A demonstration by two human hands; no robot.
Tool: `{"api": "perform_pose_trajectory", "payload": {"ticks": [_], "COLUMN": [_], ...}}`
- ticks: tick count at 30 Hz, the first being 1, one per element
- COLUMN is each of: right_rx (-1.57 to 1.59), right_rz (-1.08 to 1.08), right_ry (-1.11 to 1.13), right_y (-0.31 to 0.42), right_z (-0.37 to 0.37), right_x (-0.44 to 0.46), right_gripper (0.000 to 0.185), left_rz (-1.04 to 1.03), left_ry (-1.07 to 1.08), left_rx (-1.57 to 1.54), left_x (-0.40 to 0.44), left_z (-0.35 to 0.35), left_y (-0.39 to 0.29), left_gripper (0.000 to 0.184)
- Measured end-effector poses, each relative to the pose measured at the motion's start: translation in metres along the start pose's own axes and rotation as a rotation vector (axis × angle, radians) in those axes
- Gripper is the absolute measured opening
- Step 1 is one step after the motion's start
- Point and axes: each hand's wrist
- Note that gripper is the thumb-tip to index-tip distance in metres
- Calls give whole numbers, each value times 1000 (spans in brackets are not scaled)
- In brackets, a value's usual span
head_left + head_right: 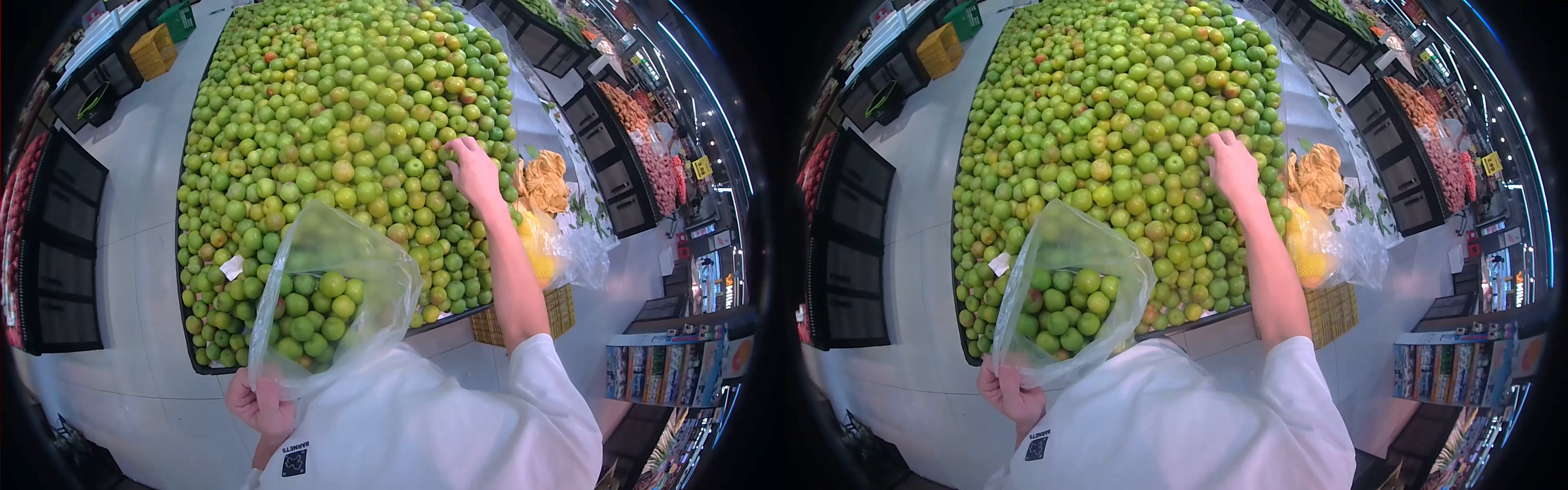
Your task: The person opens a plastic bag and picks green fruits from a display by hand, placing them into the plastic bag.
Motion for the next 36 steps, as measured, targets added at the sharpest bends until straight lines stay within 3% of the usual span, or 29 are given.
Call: {"api": "perform_pose_trajectory", "payload": {"ticks": [2,5,8,9,10,11,12,13,14,15,17,18,19,20,22,23,27,29,32,36], "right_rx": [-197,-391,-343,-177,-41,273,832,1463,1921,2019,1763,1486,1178,1029,730,563,418,434,333,662], "right_rz": [158,213,216,132,51,-83,-628,-800,-867,-680,-421,-305,222,480,607,714,729,731,683,467], "right_ry": [62,112,118,98,-64,-158,61,80,142,193,315,458,345,423,696,681,632,590,421,285], "right_y": [-2,-7,-13,-6,2,6,23,40,54,71,115,132,151,173,204,215,235,231,219,185], "right_z": [-5,-23,-25,-12,-5,-3,16,36,49,58,82,93,87,92,89,70,35,29,28,46], "right_x": [3,2,5,5,1,0,2,0,-8,-19,-36,-46,-52,-55,-71,-85,-100,-105,-109,-105], "right_gripper": [27,31,38,43,42,37,36,38,37,38,36,36,39,41,34,32,40,43,45,32], "left_rz": [1,-35,-32,-23,-13,-10,-5,4,13,29,33,43,35,29,44,46,20,-25,12,-50], "left_ry": [-4,15,10,16,14,-16,18,57,35,71,123,128,107,93,69,19,21,-107,-153,-54], "left_rx": [0,23,64,86,111,128,128,130,158,112,46,58,60,54,44,43,49,37,73,5], "left_x": [-1,0,1,2,2,2,3,4,4,6,8,7,7,7,5,4,5,5,5,10], "left_z": [0,3,3,2,3,3,3,3,2,-2,-3,-3,-4,-7,-8,-8,2,7,5,2], "left_y": [0,1,0,0,-1,0,1,0,-2,-3,-1,-2,-1,1,2,3,7,13,9,11], "left_gripper": [21,21,21,21,21,21,20,20,20,20,19,19,19,19,18,17,18,17,19,20]}}
Point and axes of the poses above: each hand's wrist, its own x-axis towards the middle knuckle, its own z-axis out of the back of the hand, y = z × x, and after that the axes turned 6 degrees about -y, right-handed
